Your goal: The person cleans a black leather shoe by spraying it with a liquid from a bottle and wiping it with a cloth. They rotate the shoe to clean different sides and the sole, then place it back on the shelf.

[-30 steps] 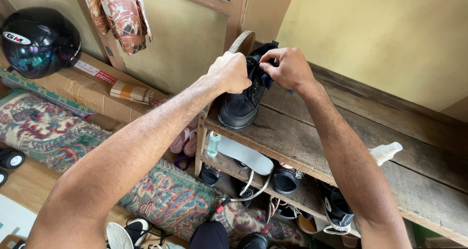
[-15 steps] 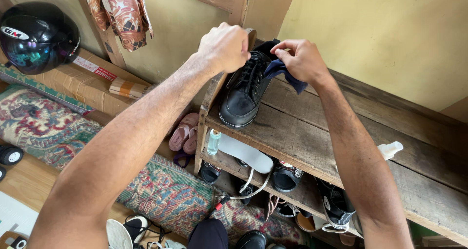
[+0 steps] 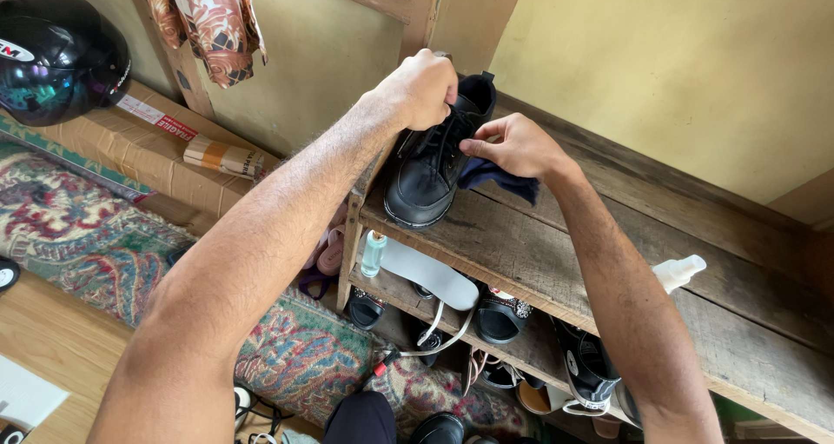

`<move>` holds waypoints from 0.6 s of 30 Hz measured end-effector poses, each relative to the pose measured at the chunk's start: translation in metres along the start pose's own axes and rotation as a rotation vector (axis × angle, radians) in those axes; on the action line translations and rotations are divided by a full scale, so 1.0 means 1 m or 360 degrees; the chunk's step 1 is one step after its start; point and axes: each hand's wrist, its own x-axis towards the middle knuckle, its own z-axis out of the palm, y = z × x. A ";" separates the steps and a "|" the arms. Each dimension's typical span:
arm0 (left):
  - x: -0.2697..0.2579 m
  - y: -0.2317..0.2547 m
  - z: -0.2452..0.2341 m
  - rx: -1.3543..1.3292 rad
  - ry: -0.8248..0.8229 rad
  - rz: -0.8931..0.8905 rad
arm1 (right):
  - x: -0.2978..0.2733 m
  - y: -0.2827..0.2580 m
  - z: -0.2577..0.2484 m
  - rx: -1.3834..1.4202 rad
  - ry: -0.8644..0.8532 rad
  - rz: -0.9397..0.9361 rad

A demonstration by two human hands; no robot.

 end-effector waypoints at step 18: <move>-0.005 0.021 -0.001 -0.0134 -0.0192 -0.0683 | -0.016 0.015 0.004 -0.0378 0.0279 -0.0016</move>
